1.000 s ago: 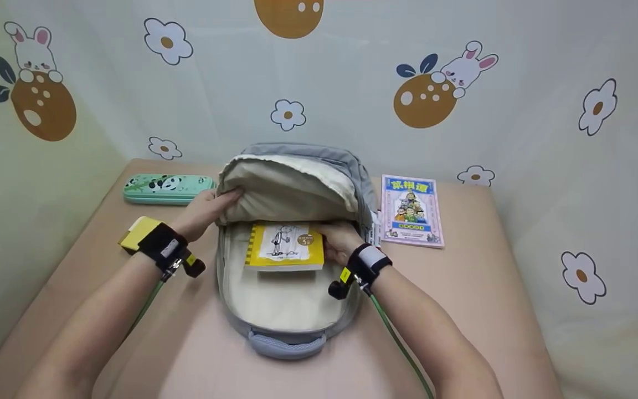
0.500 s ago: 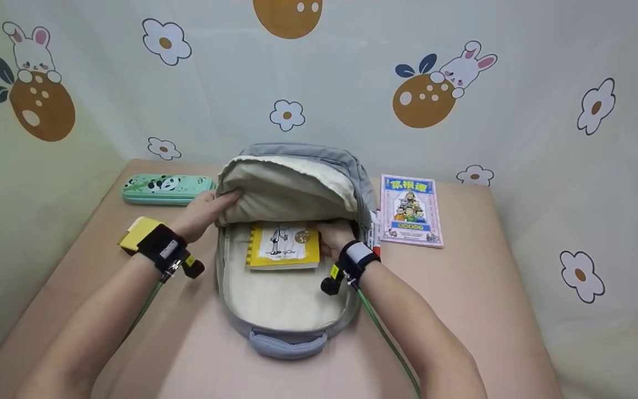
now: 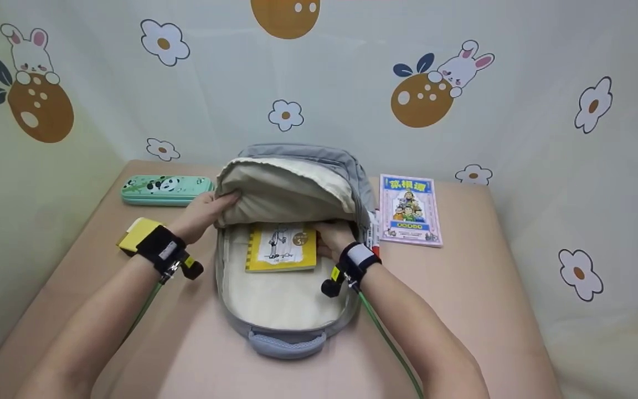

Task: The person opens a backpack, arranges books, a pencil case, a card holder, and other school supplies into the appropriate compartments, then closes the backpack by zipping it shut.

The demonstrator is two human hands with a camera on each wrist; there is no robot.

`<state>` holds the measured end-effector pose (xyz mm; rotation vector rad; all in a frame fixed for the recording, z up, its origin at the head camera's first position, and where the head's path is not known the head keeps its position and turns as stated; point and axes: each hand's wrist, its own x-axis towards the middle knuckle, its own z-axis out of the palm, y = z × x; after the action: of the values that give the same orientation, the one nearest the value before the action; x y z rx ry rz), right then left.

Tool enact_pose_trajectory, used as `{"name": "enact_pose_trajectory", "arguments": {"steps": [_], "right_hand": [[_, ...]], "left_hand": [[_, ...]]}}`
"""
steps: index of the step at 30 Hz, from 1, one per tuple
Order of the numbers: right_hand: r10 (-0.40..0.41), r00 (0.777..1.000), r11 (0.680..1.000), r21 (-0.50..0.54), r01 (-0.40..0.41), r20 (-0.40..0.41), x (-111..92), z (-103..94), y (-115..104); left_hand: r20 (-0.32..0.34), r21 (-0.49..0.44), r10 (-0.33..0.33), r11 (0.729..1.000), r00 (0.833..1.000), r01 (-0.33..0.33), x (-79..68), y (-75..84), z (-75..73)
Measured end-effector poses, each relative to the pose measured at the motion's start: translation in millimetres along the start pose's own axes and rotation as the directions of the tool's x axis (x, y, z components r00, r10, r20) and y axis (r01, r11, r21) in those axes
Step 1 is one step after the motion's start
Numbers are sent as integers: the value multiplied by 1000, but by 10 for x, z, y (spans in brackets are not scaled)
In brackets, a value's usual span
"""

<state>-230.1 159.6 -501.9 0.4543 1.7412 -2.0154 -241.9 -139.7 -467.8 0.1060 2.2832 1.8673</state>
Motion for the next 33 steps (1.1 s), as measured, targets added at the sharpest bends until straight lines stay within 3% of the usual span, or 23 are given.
{"name": "enact_pose_trajectory", "arguments": {"steps": [6, 15, 28, 33], "right_hand": [[0, 999, 999, 52, -2, 39, -121, -27, -36], [-4, 986, 993, 120, -17, 166, -353, -129, -110], [-16, 947, 998, 58, -3, 320, -687, -468, -142], [-19, 932, 995, -87, 54, 362, -861, -681, -147]], "left_hand": [[-1, 0, -12, 1000, 1000, 12, 2, 0, 2], [17, 6, -40, 999, 999, 39, -5, 19, -14], [12, 16, -34, 999, 999, 33, -5, 1, -15], [24, 11, -21, 1000, 999, 20, -5, -8, -9]]}}
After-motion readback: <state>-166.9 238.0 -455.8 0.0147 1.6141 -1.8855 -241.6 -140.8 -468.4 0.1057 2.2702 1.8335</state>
